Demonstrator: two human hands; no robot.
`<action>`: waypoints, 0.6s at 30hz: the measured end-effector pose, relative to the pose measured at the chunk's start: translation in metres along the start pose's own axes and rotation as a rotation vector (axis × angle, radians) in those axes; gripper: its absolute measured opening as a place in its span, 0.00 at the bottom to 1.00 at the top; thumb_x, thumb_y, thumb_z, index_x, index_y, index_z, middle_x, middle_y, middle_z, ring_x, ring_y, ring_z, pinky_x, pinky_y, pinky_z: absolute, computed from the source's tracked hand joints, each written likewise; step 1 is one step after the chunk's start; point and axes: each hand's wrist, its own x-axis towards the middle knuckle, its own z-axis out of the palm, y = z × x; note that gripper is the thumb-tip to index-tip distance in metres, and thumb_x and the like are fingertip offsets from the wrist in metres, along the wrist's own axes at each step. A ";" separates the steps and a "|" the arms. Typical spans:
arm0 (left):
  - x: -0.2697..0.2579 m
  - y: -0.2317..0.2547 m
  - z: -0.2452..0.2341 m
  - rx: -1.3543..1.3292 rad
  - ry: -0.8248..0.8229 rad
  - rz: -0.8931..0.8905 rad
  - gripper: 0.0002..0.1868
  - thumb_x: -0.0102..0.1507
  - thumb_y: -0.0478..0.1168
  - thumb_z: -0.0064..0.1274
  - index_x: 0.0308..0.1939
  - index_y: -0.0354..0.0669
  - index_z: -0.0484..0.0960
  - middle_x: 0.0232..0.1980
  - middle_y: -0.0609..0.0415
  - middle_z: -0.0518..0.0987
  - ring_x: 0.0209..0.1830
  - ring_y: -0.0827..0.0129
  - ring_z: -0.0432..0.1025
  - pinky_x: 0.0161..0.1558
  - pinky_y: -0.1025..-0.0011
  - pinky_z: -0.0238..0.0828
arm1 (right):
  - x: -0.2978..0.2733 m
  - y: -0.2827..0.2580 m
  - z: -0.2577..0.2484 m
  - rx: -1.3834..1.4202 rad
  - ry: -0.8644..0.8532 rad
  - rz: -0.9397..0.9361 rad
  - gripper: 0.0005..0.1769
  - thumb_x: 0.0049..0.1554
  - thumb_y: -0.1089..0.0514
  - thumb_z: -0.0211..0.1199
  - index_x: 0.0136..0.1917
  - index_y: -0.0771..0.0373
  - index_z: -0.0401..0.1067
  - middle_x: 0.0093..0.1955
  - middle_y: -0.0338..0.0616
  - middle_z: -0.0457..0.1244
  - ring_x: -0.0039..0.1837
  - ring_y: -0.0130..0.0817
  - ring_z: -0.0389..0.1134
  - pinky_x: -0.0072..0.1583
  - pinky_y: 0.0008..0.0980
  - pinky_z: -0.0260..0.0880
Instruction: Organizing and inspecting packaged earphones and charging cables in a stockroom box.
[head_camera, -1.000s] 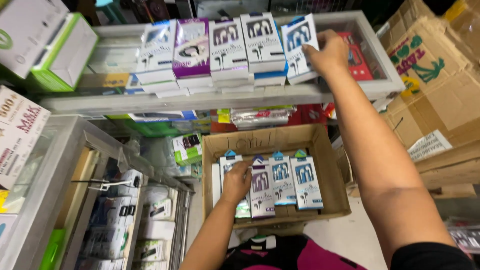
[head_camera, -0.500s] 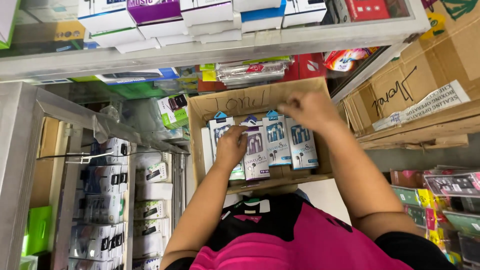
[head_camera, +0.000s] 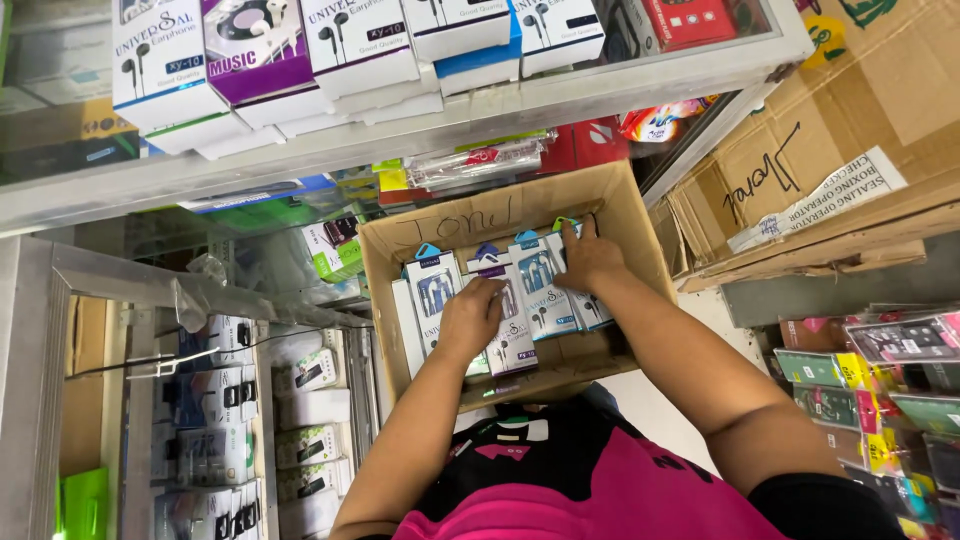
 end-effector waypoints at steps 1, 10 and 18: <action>0.001 0.000 0.000 -0.001 -0.001 0.002 0.14 0.58 0.30 0.56 0.48 0.40 0.85 0.47 0.44 0.82 0.41 0.47 0.79 0.44 0.58 0.78 | 0.001 0.003 -0.001 0.001 0.001 0.002 0.67 0.47 0.33 0.73 0.85 0.53 0.35 0.86 0.65 0.31 0.72 0.57 0.62 0.67 0.43 0.68; 0.013 0.004 0.008 -0.249 -0.095 -0.358 0.24 0.60 0.41 0.65 0.59 0.41 0.80 0.48 0.44 0.84 0.44 0.57 0.81 0.48 0.64 0.80 | 0.002 0.020 0.015 0.525 0.515 -0.546 0.59 0.52 0.39 0.79 0.82 0.58 0.47 0.79 0.65 0.48 0.76 0.62 0.56 0.71 0.47 0.60; 0.041 0.054 0.035 -0.990 -0.184 -0.499 0.55 0.53 0.36 0.63 0.79 0.44 0.47 0.73 0.38 0.66 0.71 0.51 0.64 0.66 0.60 0.65 | -0.023 0.003 0.015 1.414 0.173 -0.739 0.47 0.61 0.55 0.66 0.86 0.59 0.46 0.61 0.42 0.61 0.61 0.28 0.62 0.62 0.27 0.65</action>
